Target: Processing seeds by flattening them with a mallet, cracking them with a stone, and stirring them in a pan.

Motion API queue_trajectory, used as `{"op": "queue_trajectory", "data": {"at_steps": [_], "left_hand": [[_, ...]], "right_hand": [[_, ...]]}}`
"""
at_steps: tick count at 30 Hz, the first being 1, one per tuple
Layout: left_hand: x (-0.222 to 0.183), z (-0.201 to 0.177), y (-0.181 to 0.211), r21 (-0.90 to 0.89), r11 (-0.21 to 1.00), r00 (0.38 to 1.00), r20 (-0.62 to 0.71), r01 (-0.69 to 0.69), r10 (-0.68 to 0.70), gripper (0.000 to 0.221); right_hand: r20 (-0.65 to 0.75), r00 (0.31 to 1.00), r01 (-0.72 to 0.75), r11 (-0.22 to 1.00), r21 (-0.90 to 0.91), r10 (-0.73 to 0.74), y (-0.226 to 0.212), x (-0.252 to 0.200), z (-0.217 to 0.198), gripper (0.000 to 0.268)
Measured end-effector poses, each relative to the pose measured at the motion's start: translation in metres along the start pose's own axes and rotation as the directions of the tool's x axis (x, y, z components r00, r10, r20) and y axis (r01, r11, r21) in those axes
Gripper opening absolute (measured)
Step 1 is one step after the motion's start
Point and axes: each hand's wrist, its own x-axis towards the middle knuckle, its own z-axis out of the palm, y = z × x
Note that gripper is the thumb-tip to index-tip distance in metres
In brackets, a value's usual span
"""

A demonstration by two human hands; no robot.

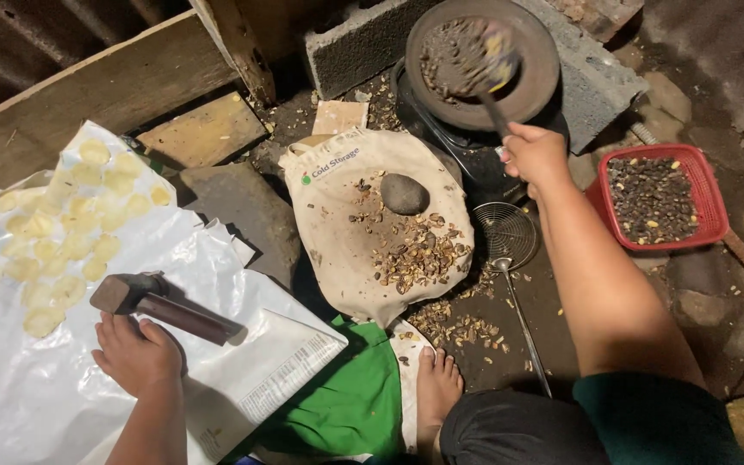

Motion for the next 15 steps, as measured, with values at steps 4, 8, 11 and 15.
{"op": "queue_trajectory", "data": {"at_steps": [4, 8, 11, 15], "left_hand": [[0.0, -0.001, 0.002, 0.001, 1.0, 1.0, -0.016, -0.02, 0.02, 0.041], [-0.001, -0.006, 0.007, -0.009, 0.999, 0.998, -0.037, -0.042, 0.042, 0.045], [0.0, -0.01, 0.012, -0.029, 0.999, 0.999, -0.031, -0.037, 0.036, 0.049], [-0.001, 0.006, -0.007, 0.005, 0.999, 0.998, -0.039, -0.049, 0.049, 0.04]], "right_hand": [[-0.069, 0.863, 0.378, 0.732, -0.567, -0.5, -0.008, -0.02, -0.015, 0.036], [-0.019, 0.824, 0.256, 0.402, -0.879, -0.567, -0.031, -0.05, -0.017, 0.04], [-0.008, 0.843, 0.286, 0.461, -0.84, -0.537, -0.047, -0.076, -0.026, 0.041], [-0.057, 0.916, 0.229, 0.633, -0.74, -0.398, -0.025, -0.079, -0.052, 0.03]]}}
